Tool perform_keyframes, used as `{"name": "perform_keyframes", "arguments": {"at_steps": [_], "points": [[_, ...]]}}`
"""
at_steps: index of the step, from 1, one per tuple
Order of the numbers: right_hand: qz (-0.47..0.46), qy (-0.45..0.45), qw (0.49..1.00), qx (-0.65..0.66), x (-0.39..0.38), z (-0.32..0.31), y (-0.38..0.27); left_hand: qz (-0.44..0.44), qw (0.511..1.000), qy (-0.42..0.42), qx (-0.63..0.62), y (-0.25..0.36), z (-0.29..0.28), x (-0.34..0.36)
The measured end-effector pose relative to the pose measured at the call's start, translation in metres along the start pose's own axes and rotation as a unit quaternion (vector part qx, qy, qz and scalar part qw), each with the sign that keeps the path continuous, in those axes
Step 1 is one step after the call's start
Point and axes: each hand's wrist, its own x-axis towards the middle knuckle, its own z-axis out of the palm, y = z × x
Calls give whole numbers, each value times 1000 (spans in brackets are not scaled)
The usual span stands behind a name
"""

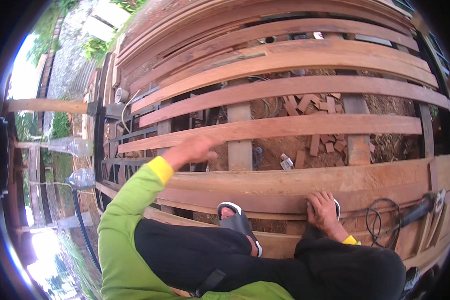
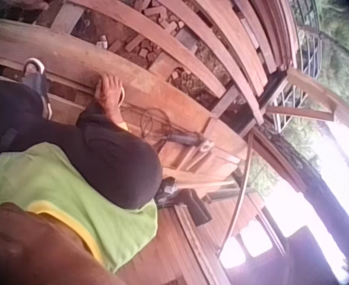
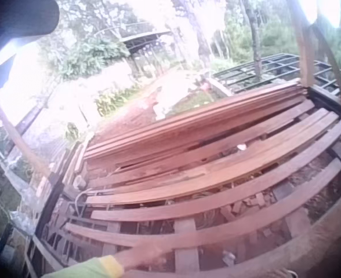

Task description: The person measures and marks wooden planks with a metal ruler and pencil, then uses an angle grinder to cut the planks. The person also moves and stacks the planks on a wooden deck.

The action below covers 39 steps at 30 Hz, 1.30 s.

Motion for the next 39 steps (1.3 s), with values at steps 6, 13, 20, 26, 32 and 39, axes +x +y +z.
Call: {"name": "perform_keyframes", "arguments": {"at_steps": [6, 13, 20, 26, 32, 39], "points": [[56, 136, 981, 130, 27, -10, 22, 77, 948, 303, 63, -38, -72, -7], [100, 203, 952, 207, 60, -24, 52, 64, 907, 399, 121, -9, -136, -39], [78, 255, 955, 128, 74, -46, 94, 62, 933, 342, 91, 24, -166, -19], [130, 170, 962, 169, 86, -49, 91, -26, 973, 220, 59, 86, -181, 28], [98, 143, 975, 142, 81, -70, 119, 115, 959, 208, 152, 139, -232, 109], [-20, 296, 955, 22, 201, -193, 166, 221, 921, 295, 130, 191, -291, 160]]}}
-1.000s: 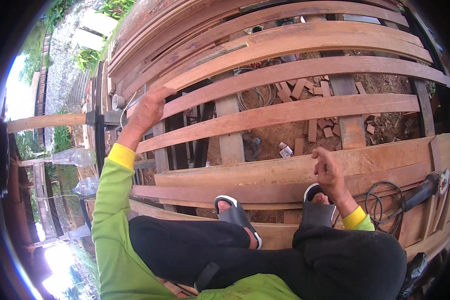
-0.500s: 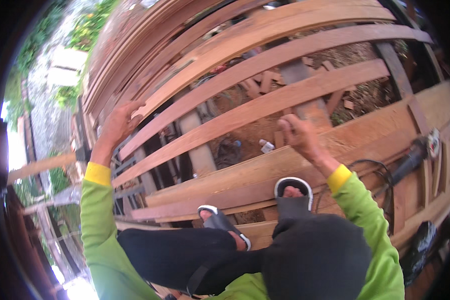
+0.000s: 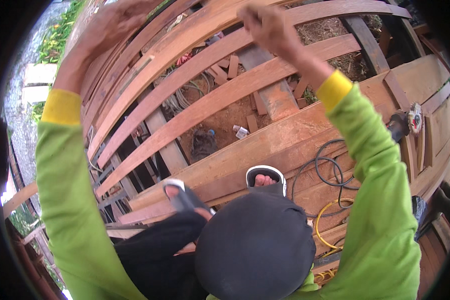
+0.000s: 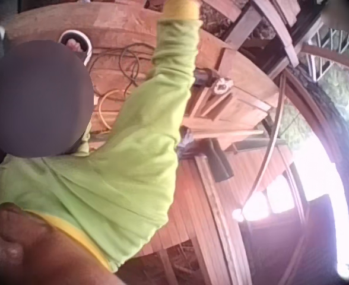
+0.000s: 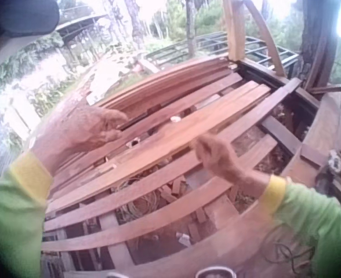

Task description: The person measures and marks wooden planks with a metal ruler and pencil, then uses an angle grinder to cut the planks. The person also moves and stacks the planks on a wooden deck.

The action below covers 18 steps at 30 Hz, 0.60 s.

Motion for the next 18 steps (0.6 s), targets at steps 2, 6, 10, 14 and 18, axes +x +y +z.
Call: {"name": "perform_keyframes", "arguments": {"at_steps": [2, 6, 10, 14, 18], "points": [[4, 11, 1000, 29, 37, -12, -15, 2, 998, 16, -62, 13, 22, 17], [-4, 45, 997, 62, 84, -1, -64, -50, 985, -3, -164, 18, 137, -2], [-66, 31, 996, 53, 83, 4, -79, -83, 976, -12, -201, 54, 246, -36], [-53, 3, 997, 59, 68, 2, -62, -87, 986, 5, -144, 80, 307, -62], [14, -16, 999, -42, 46, -24, -50, -100, 984, -23, -145, 93, 319, -55]]}}
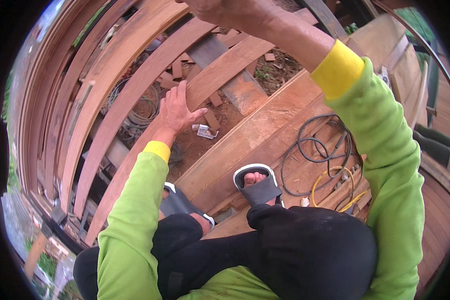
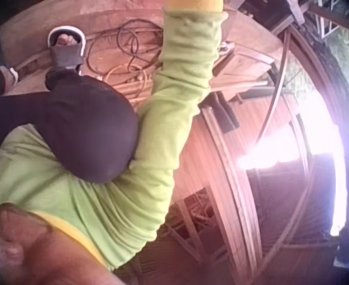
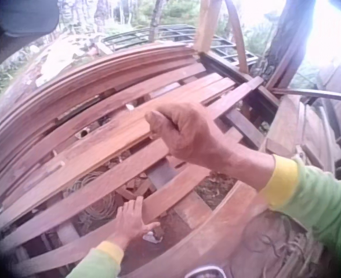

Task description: The person measures and marks wooden planks with a metal ruler and pencil, then uses an angle grinder to cut the planks. The person also moves and stacks the planks on a wooden deck.

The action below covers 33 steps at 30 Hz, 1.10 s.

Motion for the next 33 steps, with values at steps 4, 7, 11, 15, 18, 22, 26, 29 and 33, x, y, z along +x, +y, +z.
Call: {"name": "perform_keyframes", "arguments": {"at_steps": [4, 7, 11, 15, 18, 22, 26, 29, 33], "points": [[35, 9, 990, -137, -38, -25, 2, 6, 1000, 18, 19, 0, 5, 9], [203, 21, 966, -157, -108, -38, -9, 1, 1000, 17, 17, 3, 9, 7], [410, -115, 892, -150, -210, -30, -65, 3, 1000, 11, 7, 4, 3, 9], [512, -235, 823, 82, -259, 13, -133, 6, 1000, 14, -1, -1, 0, 8], [572, -333, 739, 125, -253, 16, -135, 1, 1000, 7, -2, -4, -5, 9], [656, -305, 672, 158, -222, 13, -142, 2, 1000, 13, -2, -6, -10, 6], [686, -223, 654, 228, -165, -2, -180, -1, 1000, 3, -6, 3, -5, 1], [667, -213, 666, 258, -130, -6, -171, 12, 1000, 27, 8, 5, 2, 3], [572, -277, 745, 202, -142, 15, -131, 23, 998, 11, 51, 16, 6, 5]]}}
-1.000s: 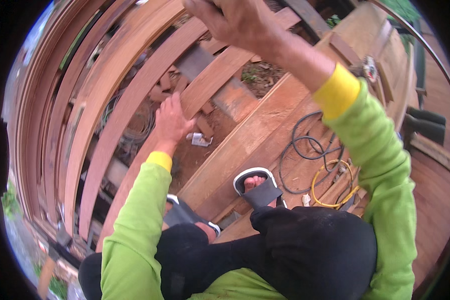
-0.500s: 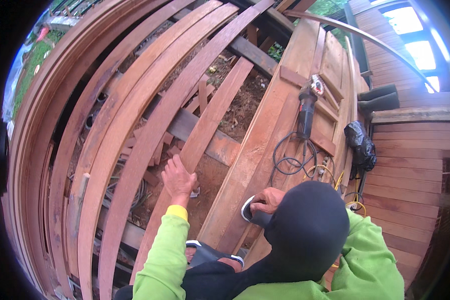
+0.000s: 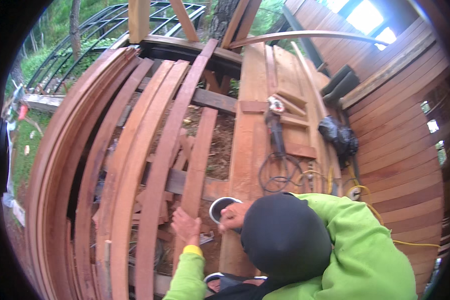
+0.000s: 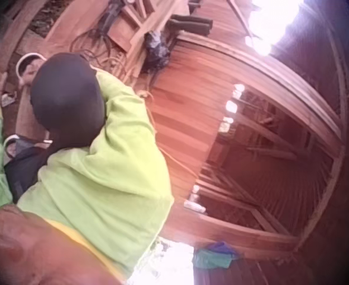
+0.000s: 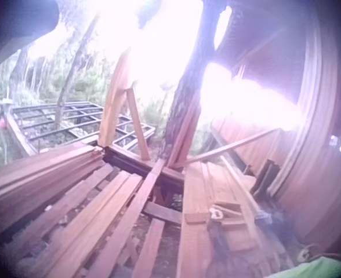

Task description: The person measures and marks wooden planks with a metal ruler and pencil, then uses an angle grinder to cut the planks. The person also moves and stacks the planks on a wooden deck.

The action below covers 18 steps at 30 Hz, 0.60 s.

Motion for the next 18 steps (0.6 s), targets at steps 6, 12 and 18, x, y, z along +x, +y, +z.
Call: {"name": "perform_keyframes", "arguments": {"at_steps": [6, 12, 18], "points": [[-193, 136, 943, -236, 75, 13, 42, -1, 998, -50, -40, -23, -28, 12], [-546, 112, 775, -298, 202, 6, 212, 21, 997, -9, -70, -32, 0, 2], [-398, 32, 887, -231, 198, 49, 25, -105, 991, -48, -73, -3, 13, -8]]}}
